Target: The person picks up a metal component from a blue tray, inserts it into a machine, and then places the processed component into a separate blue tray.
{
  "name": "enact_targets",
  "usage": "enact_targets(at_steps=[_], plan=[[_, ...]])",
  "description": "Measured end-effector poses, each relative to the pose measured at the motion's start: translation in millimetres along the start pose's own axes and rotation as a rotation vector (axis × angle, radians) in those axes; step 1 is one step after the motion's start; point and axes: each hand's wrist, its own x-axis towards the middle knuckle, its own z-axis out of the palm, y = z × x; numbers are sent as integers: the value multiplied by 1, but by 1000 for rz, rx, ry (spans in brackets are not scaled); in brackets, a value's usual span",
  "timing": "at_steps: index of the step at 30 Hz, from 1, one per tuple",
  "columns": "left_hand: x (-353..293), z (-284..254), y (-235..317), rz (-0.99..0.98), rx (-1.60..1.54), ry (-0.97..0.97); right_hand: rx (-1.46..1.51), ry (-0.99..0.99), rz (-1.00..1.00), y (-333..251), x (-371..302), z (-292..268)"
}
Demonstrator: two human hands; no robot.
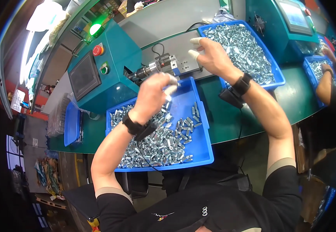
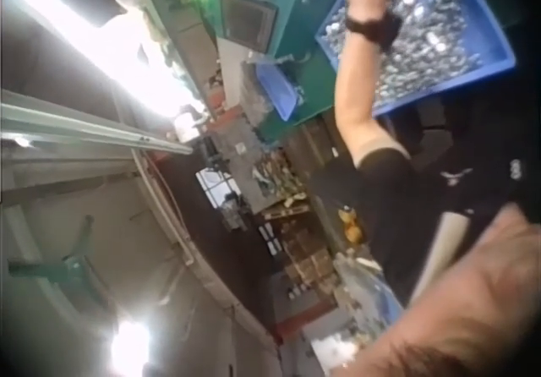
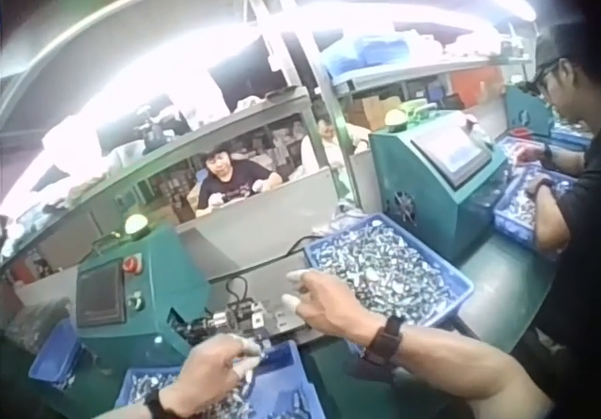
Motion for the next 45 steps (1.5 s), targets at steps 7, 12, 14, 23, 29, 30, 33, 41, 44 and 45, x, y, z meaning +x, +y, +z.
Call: enact_targets(at_steps=[7, 12, 14, 23, 29, 30, 33, 41, 44, 45], plan=[[62, -9, -36, -85, 196, 39, 160, 124, -6, 7, 1, 13], [72, 0, -51, -53, 284, -13, 172, 104, 49, 0, -1, 11], [73, 2, -53, -38, 304, -20, 188, 121, 15, 6, 0, 13], [64, -4, -49, 210, 409, -18, 240, -79, 141, -7, -1, 3], [11, -21, -16, 110, 333, 57, 495, -365, 66, 2, -2, 19], [-2, -24, -11, 70, 296, 47, 541, -417, 70, 2, -1, 21], [-40, -32, 2, -12, 235, 48, 608, -499, 91, -2, 2, 19], [-112, -39, 10, -190, 104, 84, 636, -633, 93, -10, 20, 28], [-120, -40, 8, -230, 63, 115, 607, -684, 55, -19, 34, 36], [-120, -41, 6, -239, 48, 117, 616, -703, 94, -20, 39, 36]])
